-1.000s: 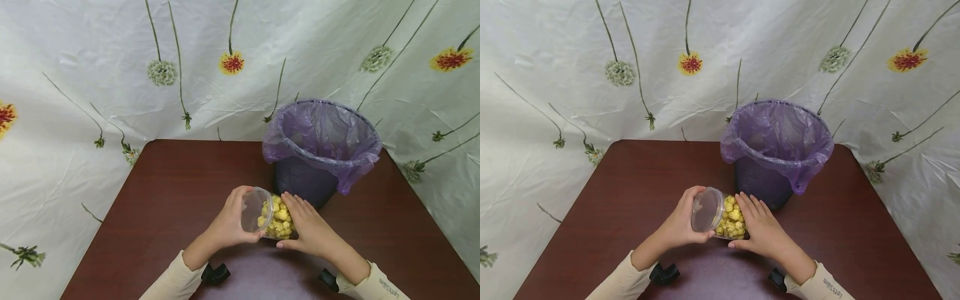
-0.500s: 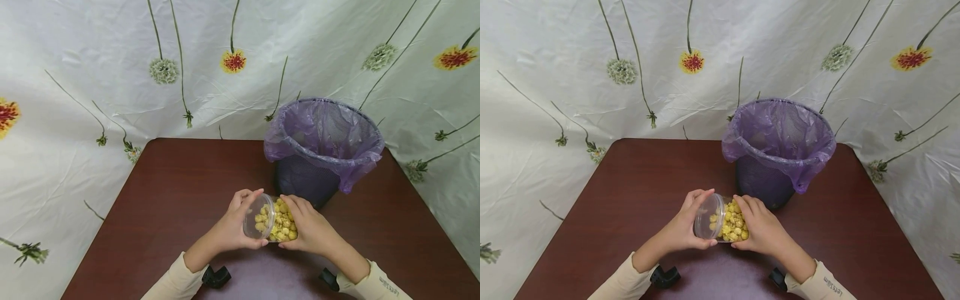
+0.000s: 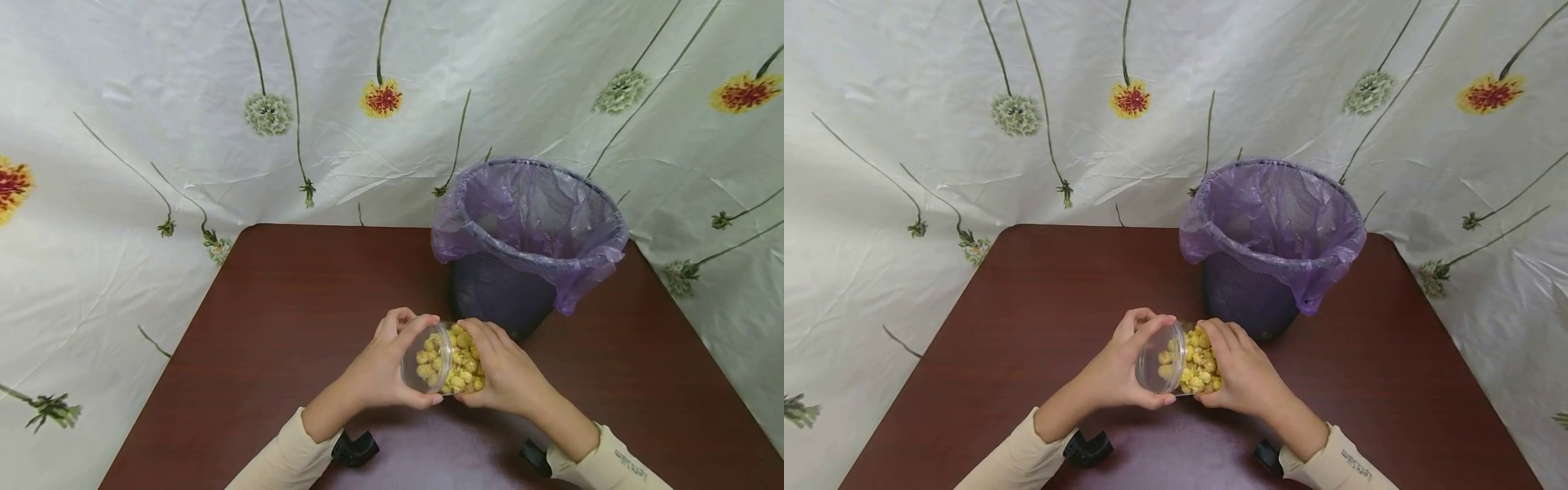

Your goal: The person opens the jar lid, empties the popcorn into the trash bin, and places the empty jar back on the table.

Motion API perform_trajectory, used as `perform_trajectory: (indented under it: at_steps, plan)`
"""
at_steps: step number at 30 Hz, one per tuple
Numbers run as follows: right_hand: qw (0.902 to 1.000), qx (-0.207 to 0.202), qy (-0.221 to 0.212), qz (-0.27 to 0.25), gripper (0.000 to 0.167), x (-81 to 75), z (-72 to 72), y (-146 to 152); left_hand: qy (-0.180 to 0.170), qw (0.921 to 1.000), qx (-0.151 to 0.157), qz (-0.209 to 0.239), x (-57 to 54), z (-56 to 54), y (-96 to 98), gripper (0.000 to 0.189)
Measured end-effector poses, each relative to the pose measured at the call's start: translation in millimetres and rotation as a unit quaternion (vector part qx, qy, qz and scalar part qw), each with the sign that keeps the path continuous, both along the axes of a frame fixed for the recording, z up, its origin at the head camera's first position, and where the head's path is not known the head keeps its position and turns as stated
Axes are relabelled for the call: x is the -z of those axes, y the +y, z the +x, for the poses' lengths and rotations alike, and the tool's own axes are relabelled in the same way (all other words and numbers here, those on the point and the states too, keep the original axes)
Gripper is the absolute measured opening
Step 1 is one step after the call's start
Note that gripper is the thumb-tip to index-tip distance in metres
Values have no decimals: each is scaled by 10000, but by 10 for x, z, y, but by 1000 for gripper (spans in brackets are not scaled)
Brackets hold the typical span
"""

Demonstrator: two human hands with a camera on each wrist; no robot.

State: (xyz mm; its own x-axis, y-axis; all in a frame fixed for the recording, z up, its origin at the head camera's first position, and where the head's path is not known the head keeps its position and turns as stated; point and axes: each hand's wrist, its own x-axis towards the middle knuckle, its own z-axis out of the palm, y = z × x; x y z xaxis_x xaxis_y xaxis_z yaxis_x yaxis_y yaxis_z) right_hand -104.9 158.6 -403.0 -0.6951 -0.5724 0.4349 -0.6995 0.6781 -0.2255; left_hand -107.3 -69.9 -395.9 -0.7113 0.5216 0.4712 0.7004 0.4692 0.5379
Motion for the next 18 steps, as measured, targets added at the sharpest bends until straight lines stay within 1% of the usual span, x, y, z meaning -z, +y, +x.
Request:
perform_trajectory:
  at_steps: [4, 8, 10, 11, 14, 16, 18]
  plan:
    - [10000, 3, 56, -7, 101, 10, 2, -3, 91, 9999, -140, -13, 22, 14, 24, 101]
    - [10000, 30, 11, -13, 101, 18, 8, -3, 165, 9994, -287, -78, 33, 38, 47, 99]
    - [10000, 23, 28, -39, 100, 24, 10, -7, 130, 9990, -420, -127, 30, 53, 60, 97]
    - [10000, 22, 53, -33, 100, 23, 9, -9, 19, 9986, -511, -135, 25, 61, 65, 96]
    - [9996, 95, 278, -1, 99, 6, 5, -40, -608, 9940, -907, -95, -1, 76, 86, 93]
    - [9989, 164, 437, 14, 98, -4, 0, -64, -1056, 9868, -1222, -98, -27, 82, 102, 90]
    - [9982, 253, 546, 14, 98, -9, -2, -83, -1390, 9792, -1473, -144, -58, 79, 127, 88]
